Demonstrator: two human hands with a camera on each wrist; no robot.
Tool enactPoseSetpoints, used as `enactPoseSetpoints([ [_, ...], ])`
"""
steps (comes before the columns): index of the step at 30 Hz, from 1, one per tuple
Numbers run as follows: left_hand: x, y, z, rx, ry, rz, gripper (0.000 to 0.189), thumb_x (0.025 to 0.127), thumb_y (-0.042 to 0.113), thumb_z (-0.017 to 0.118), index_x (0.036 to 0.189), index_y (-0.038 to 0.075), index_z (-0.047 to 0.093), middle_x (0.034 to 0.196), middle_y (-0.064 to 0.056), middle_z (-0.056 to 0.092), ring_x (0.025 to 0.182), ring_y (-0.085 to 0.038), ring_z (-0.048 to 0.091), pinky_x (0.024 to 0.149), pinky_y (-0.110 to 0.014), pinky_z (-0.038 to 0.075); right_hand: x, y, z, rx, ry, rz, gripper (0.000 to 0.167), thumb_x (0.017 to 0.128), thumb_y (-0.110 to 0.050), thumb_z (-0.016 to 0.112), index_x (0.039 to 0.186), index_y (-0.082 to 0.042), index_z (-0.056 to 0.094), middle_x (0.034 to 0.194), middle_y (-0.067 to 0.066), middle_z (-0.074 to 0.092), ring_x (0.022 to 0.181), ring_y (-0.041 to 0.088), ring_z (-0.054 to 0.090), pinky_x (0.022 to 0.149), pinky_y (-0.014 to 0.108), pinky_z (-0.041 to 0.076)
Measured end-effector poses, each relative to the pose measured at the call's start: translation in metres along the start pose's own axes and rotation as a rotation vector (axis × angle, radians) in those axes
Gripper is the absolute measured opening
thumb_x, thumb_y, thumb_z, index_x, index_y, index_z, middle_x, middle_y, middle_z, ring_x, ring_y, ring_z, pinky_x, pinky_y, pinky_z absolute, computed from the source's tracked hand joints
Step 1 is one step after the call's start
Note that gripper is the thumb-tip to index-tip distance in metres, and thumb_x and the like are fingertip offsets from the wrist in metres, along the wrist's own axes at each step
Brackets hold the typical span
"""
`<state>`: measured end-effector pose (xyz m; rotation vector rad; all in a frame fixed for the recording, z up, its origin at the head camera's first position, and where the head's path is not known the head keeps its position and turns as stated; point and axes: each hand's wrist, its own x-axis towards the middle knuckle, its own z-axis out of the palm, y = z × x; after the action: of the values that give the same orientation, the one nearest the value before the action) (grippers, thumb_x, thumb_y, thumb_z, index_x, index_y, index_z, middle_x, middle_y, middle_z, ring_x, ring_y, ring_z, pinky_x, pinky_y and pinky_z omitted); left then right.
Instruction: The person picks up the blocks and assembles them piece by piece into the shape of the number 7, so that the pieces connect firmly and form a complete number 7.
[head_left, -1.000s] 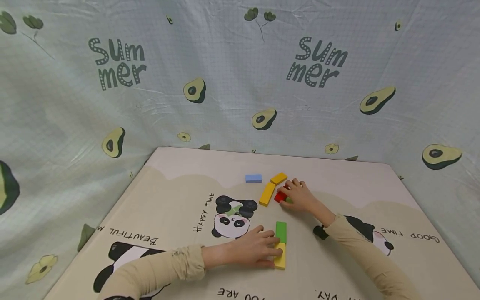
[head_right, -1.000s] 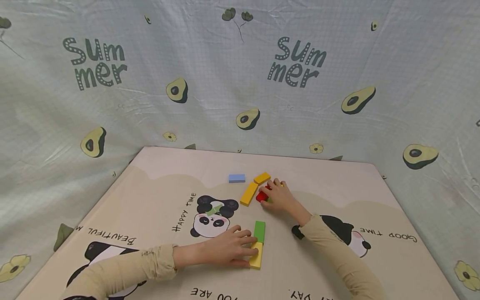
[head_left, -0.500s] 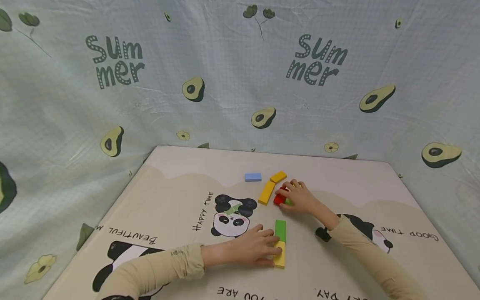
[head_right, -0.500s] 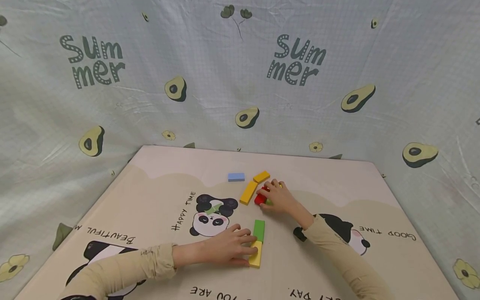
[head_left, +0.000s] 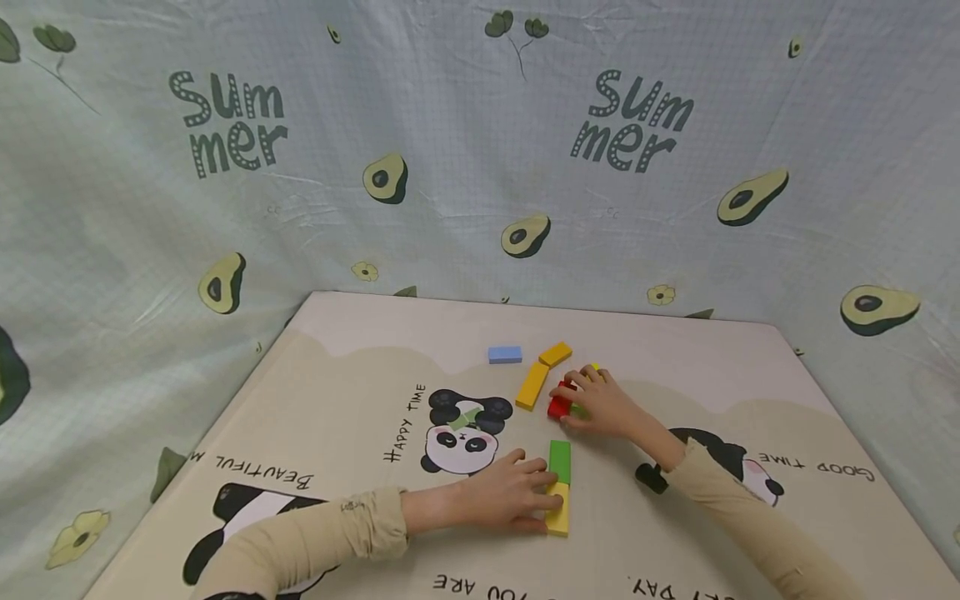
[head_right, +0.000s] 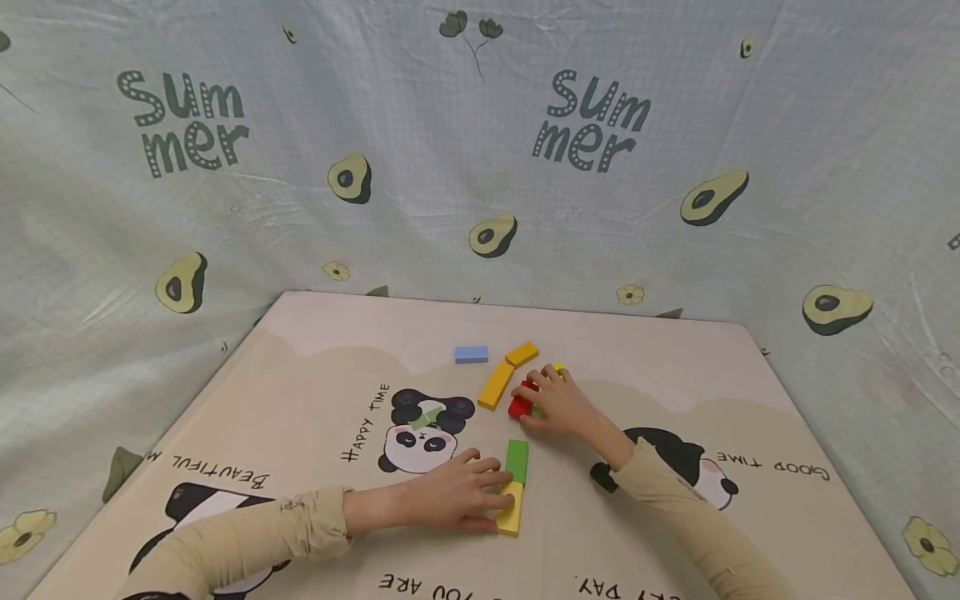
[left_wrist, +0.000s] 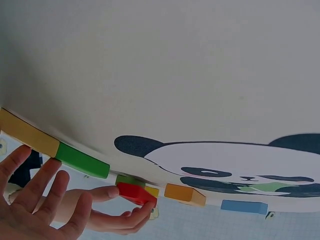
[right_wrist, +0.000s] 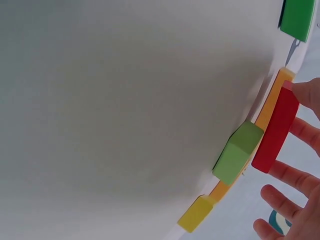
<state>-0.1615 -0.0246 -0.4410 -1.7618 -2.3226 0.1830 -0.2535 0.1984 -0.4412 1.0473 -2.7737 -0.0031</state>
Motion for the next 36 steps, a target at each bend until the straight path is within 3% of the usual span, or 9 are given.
enactPoseSetpoints([
  [16,0.000,0.001,0.002,0.027,0.011,-0.003,0.030,0.087,0.052,0.043,0.108,0.032,0.053,0.112,0.008,0.057,0.099,-0.009,0.047,0.080,-0.028,0.038,-0.010,-0.007,-0.002,0.027,-0.046,-0.018,0.041,0.077,-0.038,0.063,0.116,-0.027,0.056,0.116,0.007,0.052,0.107,0.033,0.045,0.090,0.054,0.035],
  [36,0.000,0.001,0.001,-0.012,-0.001,-0.005,0.031,0.087,0.051,0.044,0.110,0.032,0.053,0.114,0.006,0.056,0.101,-0.010,0.046,0.081,-0.028,0.039,-0.015,-0.010,-0.005,0.039,-0.049,-0.098,0.039,0.079,-0.040,0.061,0.117,-0.030,0.056,0.118,0.004,0.052,0.100,0.023,0.040,0.088,0.048,0.035],
])
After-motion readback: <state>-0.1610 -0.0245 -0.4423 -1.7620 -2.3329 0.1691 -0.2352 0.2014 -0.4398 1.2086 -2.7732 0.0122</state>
